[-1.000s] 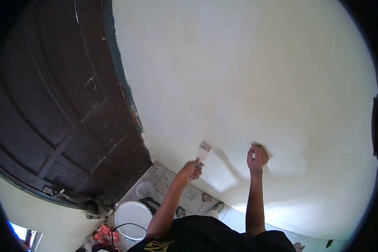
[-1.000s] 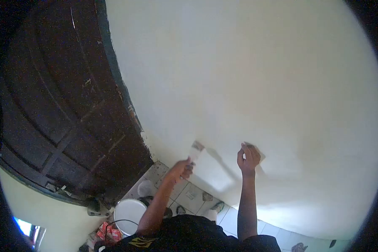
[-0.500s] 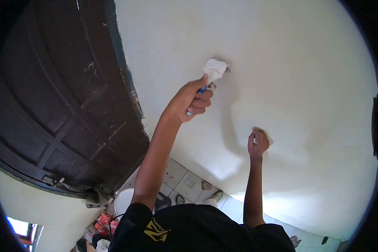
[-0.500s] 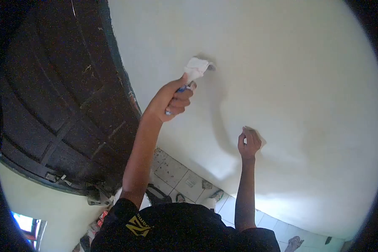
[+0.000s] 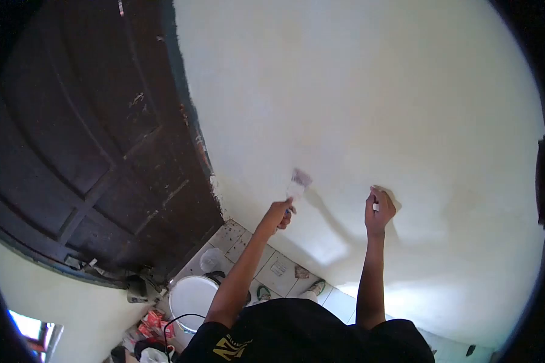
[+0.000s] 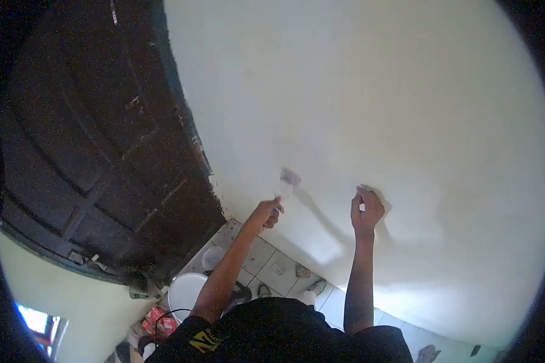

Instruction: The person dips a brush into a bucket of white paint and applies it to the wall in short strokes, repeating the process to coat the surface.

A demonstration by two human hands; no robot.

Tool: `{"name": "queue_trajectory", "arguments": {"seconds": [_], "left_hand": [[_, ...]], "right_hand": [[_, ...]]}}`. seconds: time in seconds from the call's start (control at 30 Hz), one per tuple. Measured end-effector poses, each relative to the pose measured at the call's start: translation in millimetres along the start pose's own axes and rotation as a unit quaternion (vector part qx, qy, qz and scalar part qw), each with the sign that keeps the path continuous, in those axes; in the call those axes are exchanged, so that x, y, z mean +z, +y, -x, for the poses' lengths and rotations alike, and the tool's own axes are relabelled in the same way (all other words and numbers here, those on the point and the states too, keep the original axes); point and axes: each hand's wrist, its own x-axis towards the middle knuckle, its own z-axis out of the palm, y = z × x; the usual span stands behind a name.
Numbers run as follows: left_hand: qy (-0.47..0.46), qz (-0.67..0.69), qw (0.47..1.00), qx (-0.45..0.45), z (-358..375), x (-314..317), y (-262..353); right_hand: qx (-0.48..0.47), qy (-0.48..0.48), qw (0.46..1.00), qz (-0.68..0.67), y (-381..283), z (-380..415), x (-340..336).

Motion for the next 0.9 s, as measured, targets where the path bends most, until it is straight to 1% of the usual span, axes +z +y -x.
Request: {"name": "queue_trajectory", "arguments": {"seconds": [0.03, 0.07, 0.1, 0.13, 0.17, 0.23, 0.3, 0.37, 0.43, 0.47, 0.53, 0.57, 0.6, 0.63, 0.67, 0.73, 0.8, 0.87, 0.9], "left_hand": [[0.045, 0.005, 0.998, -0.047, -1.9, -5.4, -8.6], [0.046, 0.010, 0.998, -0.038, 3.9, -6.4, -3.8], [0.036, 0.044, 0.996, -0.066, 12.4, -3.4, 4.9], [0.024, 0.076, 0.992, -0.095, 20.8, 0.2, 12.5], [0.024, 0.078, 0.992, -0.092, 27.5, 6.1, 26.4], [-0.032, 0.078, 0.995, -0.044, 39.6, 22.3, 66.9], [-0.048, 0.040, 0.998, 0.026, 47.1, 50.4, 112.2], [-0.095, 0.074, 0.993, 0.010, 58.2, 77.6, 164.6], [-0.126, 0.023, 0.991, 0.035, 65.9, 83.2, 193.3], [-0.126, 0.022, 0.991, 0.034, 73.6, 88.6, 207.6], [-0.190, 0.063, 0.972, 0.121, 89.2, 99.5, 227.6], [-0.191, 0.064, 0.972, 0.119, 91.0, 100.9, 230.7], [-0.201, 0.054, 0.968, 0.140, 91.3, 103.2, 234.4], [-0.213, 0.044, 0.963, 0.161, 90.5, 105.4, 236.8], [-0.217, 0.042, 0.962, 0.160, 89.2, 101.5, 232.6], [-0.184, 0.000, 0.978, 0.100, 82.4, 84.1, 204.0], [-0.090, 0.007, 0.995, 0.047, 58.4, 69.1, 150.6], [-0.111, 0.027, 0.993, -0.020, 27.3, 46.2, 91.8], [-0.126, 0.031, 0.991, -0.030, 25.0, 39.0, 73.0]], "right_hand": [[0.021, -0.007, 1.000, -0.011, -2.7, -2.1, -2.0], [0.043, -0.011, 0.999, -0.020, -5.5, -4.1, -3.1], [0.036, -0.010, 0.999, -0.022, -5.3, -4.7, -3.7], [0.057, -0.014, 0.998, -0.035, -4.8, -3.0, -4.3], [0.080, -0.020, 0.995, -0.049, -3.8, -2.8, -3.9], [0.076, -0.030, 0.996, -0.041, -3.8, -5.9, -6.9], [0.078, -0.043, 0.995, -0.034, -6.9, -4.9, -6.5], [0.073, -0.012, 0.995, -0.062, -8.8, -7.9, -4.4], [0.084, -0.007, 0.993, -0.082, -3.2, -3.7, -1.9], [0.099, 0.000, 0.990, -0.103, -1.9, -1.5, 0.4], [0.108, -0.001, 0.990, -0.086, -4.9, -2.7, -0.6], [0.115, -0.002, 0.991, -0.067, -5.9, -2.8, -2.2], [0.115, -0.001, 0.991, -0.064, -5.7, -2.5, -2.9], [0.142, -0.003, 0.986, -0.085, -4.9, -1.8, -3.7], [0.169, -0.004, 0.980, -0.106, -2.6, -1.7, -4.4], [0.159, -0.003, 0.982, -0.100, 1.7, 1.5, -5.0], [0.153, 0.001, 0.984, -0.095, 0.2, 3.3, 0.9], [0.150, 0.006, 0.986, -0.079, -1.6, 1.9, 0.7], [0.149, 0.008, 0.986, -0.075, 0.6, 2.1, 2.0]]}}
